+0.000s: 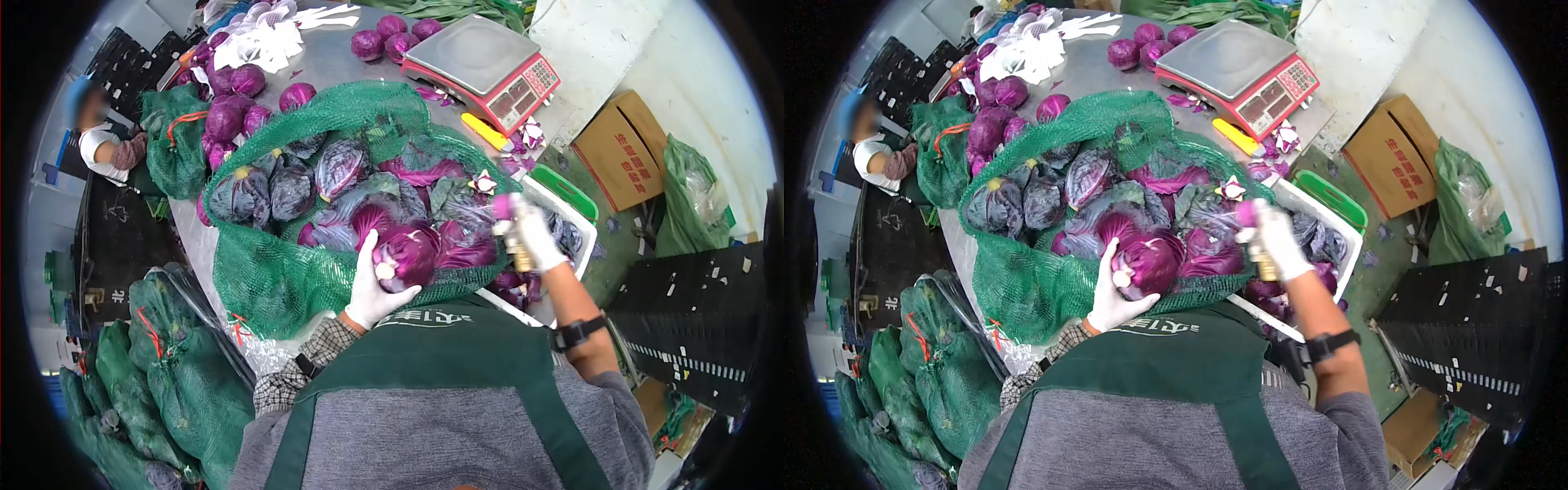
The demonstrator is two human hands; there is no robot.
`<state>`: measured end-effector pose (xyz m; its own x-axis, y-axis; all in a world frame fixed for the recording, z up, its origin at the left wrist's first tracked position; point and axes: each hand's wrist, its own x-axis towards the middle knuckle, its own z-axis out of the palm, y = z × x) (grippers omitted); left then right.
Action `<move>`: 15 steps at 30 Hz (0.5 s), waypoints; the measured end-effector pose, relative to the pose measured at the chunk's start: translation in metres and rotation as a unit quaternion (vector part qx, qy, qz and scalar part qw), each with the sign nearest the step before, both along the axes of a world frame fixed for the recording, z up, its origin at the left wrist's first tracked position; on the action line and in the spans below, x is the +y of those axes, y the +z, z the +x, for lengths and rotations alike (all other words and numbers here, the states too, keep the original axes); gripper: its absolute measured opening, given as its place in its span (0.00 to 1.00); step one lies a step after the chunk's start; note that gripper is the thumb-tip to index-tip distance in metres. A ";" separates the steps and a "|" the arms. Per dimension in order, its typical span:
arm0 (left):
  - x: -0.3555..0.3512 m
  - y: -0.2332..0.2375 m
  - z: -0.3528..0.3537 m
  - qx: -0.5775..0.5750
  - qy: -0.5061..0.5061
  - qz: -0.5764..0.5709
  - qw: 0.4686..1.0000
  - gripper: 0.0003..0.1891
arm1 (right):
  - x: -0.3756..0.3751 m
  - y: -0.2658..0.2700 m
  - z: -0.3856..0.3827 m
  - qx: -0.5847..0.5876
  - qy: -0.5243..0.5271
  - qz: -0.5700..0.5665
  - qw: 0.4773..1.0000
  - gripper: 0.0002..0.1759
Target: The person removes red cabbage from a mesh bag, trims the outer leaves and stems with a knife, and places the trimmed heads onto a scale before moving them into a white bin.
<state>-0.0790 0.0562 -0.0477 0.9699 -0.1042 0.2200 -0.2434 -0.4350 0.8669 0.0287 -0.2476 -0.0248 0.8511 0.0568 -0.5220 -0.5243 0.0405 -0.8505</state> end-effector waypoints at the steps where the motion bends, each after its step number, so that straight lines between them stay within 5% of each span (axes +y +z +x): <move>1: 0.003 0.001 -0.004 0.005 0.002 0.009 1.000 0.61 | -0.029 0.004 -0.002 -0.022 0.038 -0.065 0.997 0.28; 2: 0.003 0.003 -0.004 0.007 0.007 0.008 1.000 0.61 | -0.046 0.007 -0.003 -0.044 0.075 -0.130 0.988 0.30; 4: -0.002 0.005 -0.005 -0.026 -0.008 0.055 0.998 0.61 | -0.041 -0.001 -0.010 -0.266 0.143 -0.450 0.840 0.35; 5: -0.005 0.006 -0.004 -0.042 -0.006 0.066 0.997 0.61 | -0.013 0.037 -0.020 -0.207 0.164 -0.421 0.868 0.38; 8: -0.007 0.005 -0.004 -0.052 -0.001 0.081 0.995 0.60 | 0.039 0.026 -0.031 -0.209 0.235 -0.202 0.928 0.34; 9: -0.009 0.010 -0.003 -0.065 0.001 0.113 0.991 0.60 | 0.054 0.040 -0.034 -0.121 0.291 -0.181 0.932 0.33; 10: -0.010 0.011 -0.003 -0.061 -0.003 0.113 0.992 0.60 | 0.069 0.033 -0.036 -0.190 0.294 -0.163 0.923 0.31; 15: -0.019 0.015 0.000 -0.079 -0.003 0.158 0.984 0.59 | 0.076 0.049 -0.036 -0.156 0.372 -0.126 0.906 0.29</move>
<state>-0.0794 0.0369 -0.0329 0.9257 -0.1968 0.3230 -0.3669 -0.6748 0.6403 -0.0069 -0.1713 0.0246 0.7337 0.5889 -0.3389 -0.0594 -0.4413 -0.8954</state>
